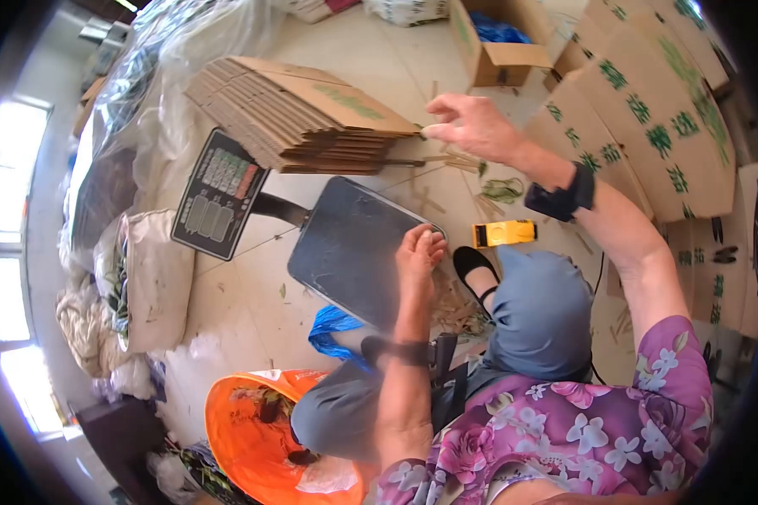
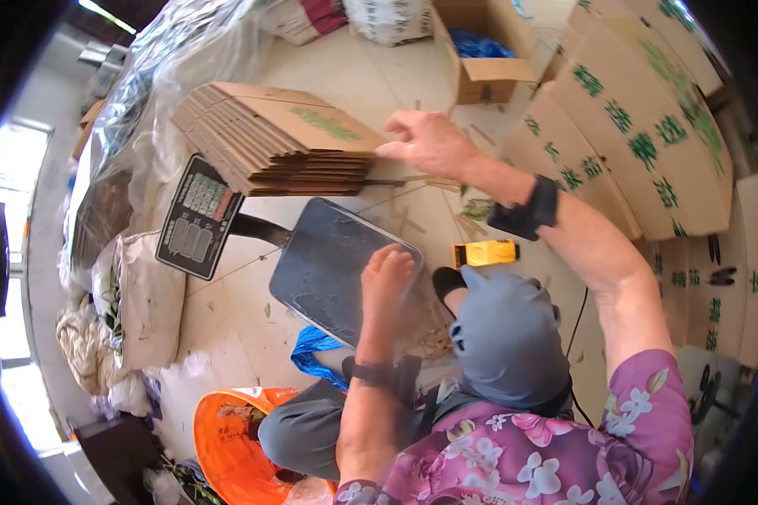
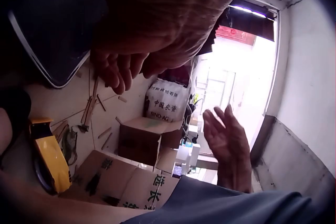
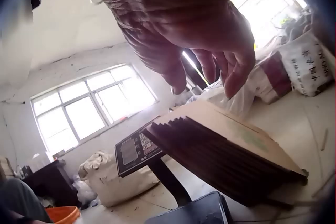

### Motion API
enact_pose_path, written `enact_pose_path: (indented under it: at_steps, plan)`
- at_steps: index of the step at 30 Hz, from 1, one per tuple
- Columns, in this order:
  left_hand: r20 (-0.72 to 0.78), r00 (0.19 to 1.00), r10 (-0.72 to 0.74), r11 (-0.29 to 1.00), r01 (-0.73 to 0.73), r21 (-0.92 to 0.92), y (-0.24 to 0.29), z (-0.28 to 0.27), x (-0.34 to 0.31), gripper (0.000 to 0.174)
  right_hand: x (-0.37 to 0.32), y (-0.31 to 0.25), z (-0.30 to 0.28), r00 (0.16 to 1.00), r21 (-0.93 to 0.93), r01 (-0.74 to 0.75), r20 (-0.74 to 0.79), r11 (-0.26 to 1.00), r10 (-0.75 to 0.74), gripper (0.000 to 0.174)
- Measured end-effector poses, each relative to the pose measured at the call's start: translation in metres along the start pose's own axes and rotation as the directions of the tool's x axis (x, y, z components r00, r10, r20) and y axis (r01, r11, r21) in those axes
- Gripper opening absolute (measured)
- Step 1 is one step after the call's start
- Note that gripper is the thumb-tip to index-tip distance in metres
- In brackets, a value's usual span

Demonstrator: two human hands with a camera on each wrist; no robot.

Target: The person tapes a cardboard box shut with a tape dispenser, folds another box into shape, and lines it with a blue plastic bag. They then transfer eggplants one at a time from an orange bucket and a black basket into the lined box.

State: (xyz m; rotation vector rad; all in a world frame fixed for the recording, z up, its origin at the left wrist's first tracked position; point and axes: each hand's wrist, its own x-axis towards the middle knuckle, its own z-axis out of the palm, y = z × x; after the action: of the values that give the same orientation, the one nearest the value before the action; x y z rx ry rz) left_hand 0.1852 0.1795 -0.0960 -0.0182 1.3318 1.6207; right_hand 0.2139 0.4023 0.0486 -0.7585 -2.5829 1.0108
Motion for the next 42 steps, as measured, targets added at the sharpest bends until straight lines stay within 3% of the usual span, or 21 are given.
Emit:
enact_pose_path:
  at_steps: [2, 4, 5, 7, 8, 12, 14, 17, 19, 20, 21, 24, 26, 28, 30, 33, 35, 39, 41, 42]
  plan:
    - [-0.037, 0.999, 0.007, 1.0, -0.007, 0.01, 0.007, -0.004, -0.011, 0.03, 0.034, -0.018, 0.033, 0.997, -0.061, 0.07, 0.033, 0.996, -0.068, 0.045]
    - [-0.075, 0.997, 0.029, 0.999, -0.03, -0.016, 0.015, -0.016, -0.02, 0.037, 0.065, -0.025, 0.071, 0.913, -0.21, 0.346, -0.151, 0.914, -0.38, 0.043]
    - [-0.083, 0.996, 0.028, 0.999, -0.03, -0.019, 0.017, -0.023, -0.021, 0.037, 0.078, -0.027, 0.082, 0.913, -0.205, 0.35, -0.145, 0.914, -0.382, 0.043]
    - [-0.123, 0.992, 0.019, 1.0, -0.021, -0.012, 0.021, -0.025, -0.028, 0.036, 0.093, -0.036, 0.085, 0.919, -0.227, 0.388, 0.022, 0.894, -0.393, 0.038]
    - [-0.132, 0.991, 0.01, 1.0, -0.013, -0.018, 0.02, -0.028, -0.028, 0.036, 0.1, -0.035, 0.09, 0.947, -0.215, 0.32, 0.059, 0.923, -0.315, 0.032]
    - [-0.163, 0.987, -0.013, 1.0, 0.012, -0.006, 0.018, -0.035, -0.03, 0.035, 0.105, -0.037, 0.092, 0.928, -0.236, 0.374, 0.095, 0.897, -0.361, 0.024]
    - [-0.134, 0.991, -0.013, 1.0, 0.013, -0.002, 0.016, -0.027, -0.037, 0.034, 0.101, -0.042, 0.08, 0.921, -0.376, 0.369, 0.027, 0.85, -0.388, 0.018]
    - [-0.15, 0.988, -0.041, 0.999, 0.043, 0.006, 0.015, -0.027, -0.041, 0.032, 0.081, -0.038, 0.061, 0.925, -0.375, 0.354, 0.003, 0.857, -0.381, 0.014]
    - [-0.138, 0.99, -0.011, 1.0, 0.014, 0.02, 0.019, -0.025, -0.043, 0.03, 0.046, -0.049, 0.031, 0.98, -0.396, 0.186, 0.003, 0.899, -0.201, 0.015]
    - [-0.139, 0.99, -0.004, 0.999, 0.008, 0.032, 0.017, -0.026, -0.041, 0.032, 0.041, -0.038, 0.026, 0.97, -0.435, 0.217, -0.001, 0.874, -0.242, 0.028]
    - [-0.14, 0.99, 0.004, 0.999, 0.003, 0.045, 0.016, -0.028, -0.041, 0.033, 0.023, -0.035, 0.01, 0.974, -0.448, 0.199, -0.006, 0.871, -0.226, 0.028]
    - [-0.117, 0.992, 0.037, 0.999, -0.038, -0.007, 0.001, -0.017, -0.041, 0.033, -0.035, -0.017, -0.064, 0.982, -0.574, -0.081, 0.094, 0.815, 0.163, 0.05]
    - [-0.043, 0.998, 0.045, 0.999, -0.045, 0.018, -0.014, -0.009, -0.046, 0.033, -0.046, 0.019, -0.075, 0.996, -0.617, 0.04, 0.088, 0.786, 0.019, 0.044]
    - [-0.007, 0.999, 0.046, 0.996, -0.045, 0.081, -0.019, 0.003, -0.044, 0.034, -0.024, 0.044, -0.075, 0.997, -0.553, 0.058, 0.067, 0.831, -0.025, 0.041]
    - [0.026, 0.996, 0.091, 0.988, -0.093, 0.126, -0.019, 0.01, -0.049, 0.033, -0.005, 0.045, -0.073, 0.988, -0.567, -0.076, 0.068, 0.821, 0.139, 0.041]
    - [0.023, 0.989, 0.149, 0.974, -0.15, 0.171, 0.003, 0.015, -0.055, 0.032, -0.002, 0.058, -0.072, 0.989, -0.549, -0.125, -0.006, 0.826, 0.147, 0.046]
    - [0.013, 0.965, 0.264, 0.937, -0.259, 0.234, 0.017, 0.002, -0.057, 0.03, -0.017, 0.088, -0.083, 0.99, -0.536, 0.092, -0.042, 0.839, -0.135, 0.045]
    - [-0.058, 0.949, 0.309, 0.93, -0.289, 0.226, 0.05, 0.001, -0.076, 0.028, -0.083, 0.034, -0.157, 0.999, -0.067, -0.031, -0.008, 0.997, 0.031, 0.048]
    - [-0.054, 0.945, 0.324, 0.925, -0.304, 0.226, 0.059, 0.007, -0.083, 0.029, -0.118, -0.006, -0.181, 0.975, -0.135, 0.081, -0.195, 0.988, -0.106, 0.032]
    - [-0.034, 0.94, 0.34, 0.915, -0.323, 0.241, 0.063, 0.01, -0.085, 0.029, -0.133, -0.035, -0.191, 0.979, -0.134, -0.041, -0.205, 0.99, 0.012, 0.028]
